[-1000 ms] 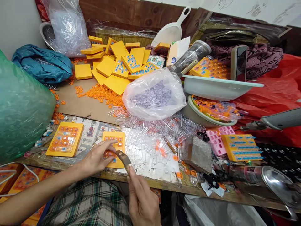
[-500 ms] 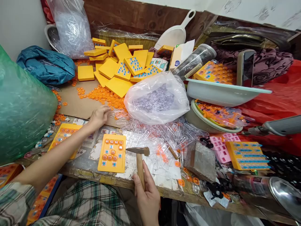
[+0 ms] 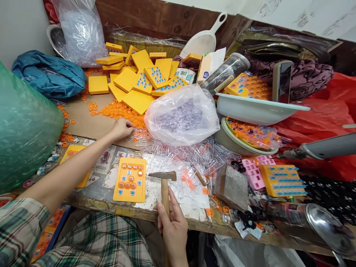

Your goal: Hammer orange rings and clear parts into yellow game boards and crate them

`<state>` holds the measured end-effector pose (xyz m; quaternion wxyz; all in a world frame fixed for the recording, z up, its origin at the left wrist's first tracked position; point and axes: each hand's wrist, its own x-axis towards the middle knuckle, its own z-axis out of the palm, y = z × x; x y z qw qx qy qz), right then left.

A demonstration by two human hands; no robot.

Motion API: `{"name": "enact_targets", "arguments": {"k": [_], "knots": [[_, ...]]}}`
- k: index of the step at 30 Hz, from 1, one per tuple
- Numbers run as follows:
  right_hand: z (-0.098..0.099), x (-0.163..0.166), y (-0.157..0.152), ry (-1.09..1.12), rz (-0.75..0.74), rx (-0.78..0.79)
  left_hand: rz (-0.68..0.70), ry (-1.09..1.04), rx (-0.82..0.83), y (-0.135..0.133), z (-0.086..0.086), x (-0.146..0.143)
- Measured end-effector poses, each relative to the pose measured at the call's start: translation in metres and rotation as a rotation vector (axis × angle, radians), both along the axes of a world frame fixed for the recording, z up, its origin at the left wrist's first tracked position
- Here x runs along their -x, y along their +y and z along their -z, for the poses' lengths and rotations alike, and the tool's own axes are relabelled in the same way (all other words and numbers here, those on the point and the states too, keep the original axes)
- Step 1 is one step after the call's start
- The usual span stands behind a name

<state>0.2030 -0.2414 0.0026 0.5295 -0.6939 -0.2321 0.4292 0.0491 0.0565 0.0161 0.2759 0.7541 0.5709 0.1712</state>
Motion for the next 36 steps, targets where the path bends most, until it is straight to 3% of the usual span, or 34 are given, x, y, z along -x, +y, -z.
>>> {"name": "enact_targets", "arguments": {"k": [6,12,18,21,24,26,29,32,36], "knots": [[-0.006,0.009,0.002,-0.013,0.079,-0.017,-0.108,-0.033,-0.026,0.004,0.009,-0.006],[0.001,0.002,0.001,0.03,0.047,0.006,-0.167,-0.013,-0.085,0.0,0.019,-0.004],[0.009,-0.005,-0.002,0.038,-0.013,-0.002,-0.104,-0.011,-0.114,-0.01,0.008,0.001],[0.005,-0.003,-0.002,0.012,-0.018,0.0,-0.087,-0.038,-0.137,-0.047,-0.002,0.014],[0.001,0.0,-0.003,-0.103,-0.039,0.011,-0.031,-0.216,-0.224,-0.113,-0.006,0.034],[-0.001,0.002,-0.005,-0.247,-0.072,-0.011,0.073,-0.401,-0.288,-0.159,-0.003,0.047],[-0.007,0.008,-0.01,-0.45,-0.21,-0.11,0.196,-0.478,-0.235,-0.207,0.01,0.059],[-0.018,0.017,-0.014,-0.565,-0.39,-0.233,0.212,-0.485,-0.219,-0.223,0.024,0.062],[-0.028,0.029,-0.013,-0.666,-0.573,-0.294,0.161,-0.494,-0.261,-0.225,0.032,0.058]]}}
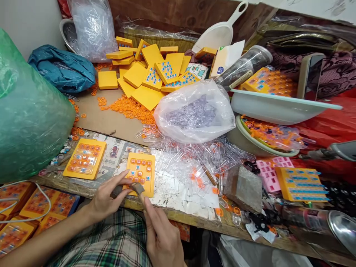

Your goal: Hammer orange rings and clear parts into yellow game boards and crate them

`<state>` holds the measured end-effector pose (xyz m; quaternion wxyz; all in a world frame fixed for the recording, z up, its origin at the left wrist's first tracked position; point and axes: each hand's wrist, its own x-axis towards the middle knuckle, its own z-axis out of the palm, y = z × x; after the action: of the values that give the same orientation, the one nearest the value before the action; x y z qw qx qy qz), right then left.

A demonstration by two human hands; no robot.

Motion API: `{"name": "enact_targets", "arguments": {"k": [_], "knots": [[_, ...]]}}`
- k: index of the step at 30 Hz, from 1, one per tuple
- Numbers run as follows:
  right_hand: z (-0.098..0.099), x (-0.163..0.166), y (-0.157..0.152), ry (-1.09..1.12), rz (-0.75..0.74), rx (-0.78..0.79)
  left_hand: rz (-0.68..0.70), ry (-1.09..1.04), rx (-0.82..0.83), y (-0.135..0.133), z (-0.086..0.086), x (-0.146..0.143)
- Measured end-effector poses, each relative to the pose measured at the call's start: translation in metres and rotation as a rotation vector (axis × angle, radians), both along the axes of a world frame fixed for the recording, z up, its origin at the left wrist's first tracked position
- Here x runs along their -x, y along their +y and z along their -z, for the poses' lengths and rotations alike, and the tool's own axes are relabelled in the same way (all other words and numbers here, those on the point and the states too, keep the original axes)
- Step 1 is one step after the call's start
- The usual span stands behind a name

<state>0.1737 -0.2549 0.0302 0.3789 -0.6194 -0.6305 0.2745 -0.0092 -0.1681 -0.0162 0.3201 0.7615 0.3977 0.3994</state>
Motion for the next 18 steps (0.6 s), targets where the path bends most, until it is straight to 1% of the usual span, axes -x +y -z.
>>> {"name": "enact_targets", "arguments": {"k": [4,9,13,15,16,18], "knots": [[-0.003,0.002,0.0,-0.084,-0.047,-0.003,-0.073,-0.017,0.019,-0.002,-0.001,-0.003],[-0.006,-0.002,-0.003,-0.129,-0.048,-0.078,-0.162,-0.108,0.23,0.0,-0.004,-0.005],[-0.001,-0.002,-0.002,-0.158,-0.072,0.024,-0.196,-0.129,0.316,-0.003,-0.004,-0.01],[0.003,-0.003,0.0,-0.086,-0.028,0.051,-0.185,-0.116,0.33,-0.004,-0.004,-0.009],[0.005,-0.005,0.001,-0.035,0.022,0.053,-0.172,-0.1,0.328,-0.002,-0.006,-0.007],[0.01,-0.01,0.003,0.071,0.212,0.05,-0.162,-0.038,0.279,0.012,-0.015,0.005]]}}
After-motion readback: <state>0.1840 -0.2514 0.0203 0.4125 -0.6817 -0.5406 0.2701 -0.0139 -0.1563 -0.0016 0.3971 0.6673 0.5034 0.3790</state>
